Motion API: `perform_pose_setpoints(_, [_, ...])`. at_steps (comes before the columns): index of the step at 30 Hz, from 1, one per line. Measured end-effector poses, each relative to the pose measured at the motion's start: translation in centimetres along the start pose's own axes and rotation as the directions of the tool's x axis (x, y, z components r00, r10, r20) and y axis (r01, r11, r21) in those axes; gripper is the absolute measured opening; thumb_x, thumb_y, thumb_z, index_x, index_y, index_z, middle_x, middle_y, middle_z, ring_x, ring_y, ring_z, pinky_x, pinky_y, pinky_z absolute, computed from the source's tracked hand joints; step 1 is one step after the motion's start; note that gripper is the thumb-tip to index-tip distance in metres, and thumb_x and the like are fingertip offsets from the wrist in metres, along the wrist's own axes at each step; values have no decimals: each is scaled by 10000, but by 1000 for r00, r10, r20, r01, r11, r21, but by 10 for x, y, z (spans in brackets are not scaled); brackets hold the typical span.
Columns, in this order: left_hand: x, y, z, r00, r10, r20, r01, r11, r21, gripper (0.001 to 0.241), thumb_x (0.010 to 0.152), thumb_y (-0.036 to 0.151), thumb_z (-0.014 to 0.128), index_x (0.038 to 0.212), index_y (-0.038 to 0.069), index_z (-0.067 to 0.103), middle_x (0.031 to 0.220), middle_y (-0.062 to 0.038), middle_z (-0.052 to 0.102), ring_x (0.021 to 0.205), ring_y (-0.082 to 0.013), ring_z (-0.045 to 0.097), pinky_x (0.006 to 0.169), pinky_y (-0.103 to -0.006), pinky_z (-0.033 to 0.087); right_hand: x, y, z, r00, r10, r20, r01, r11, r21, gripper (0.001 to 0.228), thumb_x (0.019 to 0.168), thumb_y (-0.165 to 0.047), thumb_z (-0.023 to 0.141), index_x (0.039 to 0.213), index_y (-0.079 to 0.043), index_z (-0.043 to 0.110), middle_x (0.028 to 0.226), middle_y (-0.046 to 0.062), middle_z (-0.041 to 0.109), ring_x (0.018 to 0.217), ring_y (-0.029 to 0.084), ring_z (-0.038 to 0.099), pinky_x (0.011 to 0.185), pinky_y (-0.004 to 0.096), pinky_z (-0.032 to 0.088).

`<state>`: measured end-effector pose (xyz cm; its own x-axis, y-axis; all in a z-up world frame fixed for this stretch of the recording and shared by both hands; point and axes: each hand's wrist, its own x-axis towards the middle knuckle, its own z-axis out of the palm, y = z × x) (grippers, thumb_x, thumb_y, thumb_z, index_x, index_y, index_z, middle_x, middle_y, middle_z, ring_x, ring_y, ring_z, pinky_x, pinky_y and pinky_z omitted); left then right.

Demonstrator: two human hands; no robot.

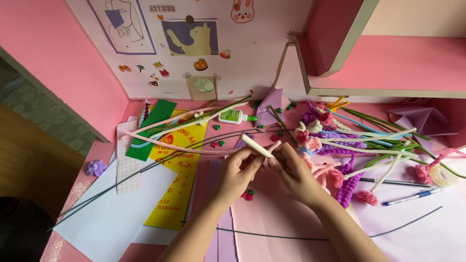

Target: The person assembles a decorative flower by wrapping a pink pipe cleaner around a white foam stick and then attaching a pink crocheted flower head. They adjust the petals and secure the components by hand on a cluttered pink desk.

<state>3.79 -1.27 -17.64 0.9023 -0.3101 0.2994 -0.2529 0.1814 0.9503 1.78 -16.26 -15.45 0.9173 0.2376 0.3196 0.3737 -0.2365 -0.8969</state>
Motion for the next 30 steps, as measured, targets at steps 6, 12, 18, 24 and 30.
perform_pose_setpoints(6, [2,-7,-2,1000,-11,-1,11,999,40,120,854,109,564,804,21,628,634,-110,635,423,-76,492,415,-181,411,-6,18,-5,1000,18,16,-21,983,183,82,906,-89,454,932,-16,483,616,9,474,592,72,426,548,193,364])
perform_pose_setpoints(12, [0,-4,1,1000,-20,-10,21,998,65,130,860,110,563,779,28,623,583,-74,584,438,-82,505,436,-191,430,-7,23,-2,992,119,45,-127,916,380,112,912,-78,449,970,18,443,638,30,442,583,82,365,528,200,328])
perform_pose_setpoints(18, [0,5,2,1000,19,-15,-16,987,160,132,864,97,545,770,28,607,567,-69,564,438,-91,499,437,-212,440,-7,27,0,993,117,29,-120,933,340,99,911,-74,450,958,13,442,638,44,473,584,74,393,533,194,318])
perform_pose_setpoints(24, [-3,6,0,990,137,22,-132,888,439,60,823,97,585,803,45,605,661,-103,602,581,-244,614,510,-297,495,-8,33,-3,997,55,-58,-49,994,96,86,885,-65,497,914,-4,443,748,99,585,700,127,549,683,243,443])
perform_pose_setpoints(30, [-3,-16,-3,881,413,233,-373,299,878,41,846,94,563,826,97,599,734,-42,570,702,-191,619,610,-262,519,-10,36,-8,986,138,-99,-166,900,-403,134,859,-155,542,906,-78,442,627,152,564,554,277,538,516,366,414])
